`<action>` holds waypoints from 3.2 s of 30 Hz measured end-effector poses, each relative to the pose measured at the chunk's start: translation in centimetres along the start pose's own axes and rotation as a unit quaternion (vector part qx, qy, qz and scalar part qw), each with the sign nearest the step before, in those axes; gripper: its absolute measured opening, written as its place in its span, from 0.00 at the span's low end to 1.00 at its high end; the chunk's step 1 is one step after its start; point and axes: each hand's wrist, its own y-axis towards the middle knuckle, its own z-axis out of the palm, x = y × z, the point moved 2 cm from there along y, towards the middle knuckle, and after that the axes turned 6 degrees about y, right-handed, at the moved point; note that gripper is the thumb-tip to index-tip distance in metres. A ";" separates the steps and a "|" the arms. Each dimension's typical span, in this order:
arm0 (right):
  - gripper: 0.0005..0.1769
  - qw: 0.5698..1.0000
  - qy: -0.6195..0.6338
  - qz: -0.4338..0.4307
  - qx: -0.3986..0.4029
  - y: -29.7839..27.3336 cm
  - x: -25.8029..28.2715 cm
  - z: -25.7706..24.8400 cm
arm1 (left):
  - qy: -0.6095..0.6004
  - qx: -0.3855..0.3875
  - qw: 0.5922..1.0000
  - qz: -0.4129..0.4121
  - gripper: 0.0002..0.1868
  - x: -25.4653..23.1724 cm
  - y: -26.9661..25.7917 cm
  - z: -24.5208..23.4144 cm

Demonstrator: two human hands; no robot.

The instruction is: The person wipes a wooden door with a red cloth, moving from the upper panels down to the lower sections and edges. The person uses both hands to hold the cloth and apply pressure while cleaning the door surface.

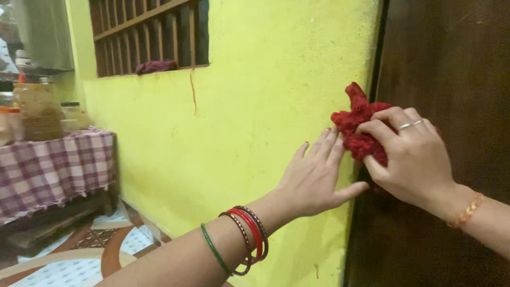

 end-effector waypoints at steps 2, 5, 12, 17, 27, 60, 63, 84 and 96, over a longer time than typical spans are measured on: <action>0.21 0.999 0.014 0.033 0.005 0.1 0.3 0.6 | 0.014 -0.008 1.000 0.005 0.55 0.8 -0.4 -0.4; 0.19 0.995 0.080 0.056 -0.030 0.1 1.8 2.4 | 0.019 -0.020 1.000 -0.005 0.55 2.3 -1.7 -0.5; 0.19 0.951 0.260 0.153 -0.064 1.4 7.0 8.6 | -0.003 -0.020 0.999 -0.026 0.53 8.1 -5.6 0.0; 0.20 0.938 0.301 0.154 -0.074 2.0 10.9 13.3 | -0.018 -0.027 0.998 -0.044 0.54 12.6 -8.8 0.4; 0.21 0.918 0.341 0.200 -0.031 -2.8 17.3 21.1 | -0.020 -0.006 0.997 -0.069 0.52 15.1 -17.6 4.0; 0.28 0.793 0.507 0.329 0.078 15.6 13.4 15.0 | -0.047 0.102 0.978 -0.174 0.44 21.1 -3.6 -9.5; 0.29 0.779 0.524 0.331 0.096 19.0 10.6 12.8 | -0.060 0.108 0.976 -0.180 0.46 21.1 0.4 -11.4; 0.28 0.812 0.500 0.299 0.042 45.8 -8.6 -3.9 | -0.040 0.031 0.993 -0.110 0.45 23.0 32.8 -28.8; 0.27 0.858 0.453 0.242 -0.019 54.6 -17.7 -13.0 | -0.049 -0.016 0.996 -0.076 0.44 20.8 46.7 -35.9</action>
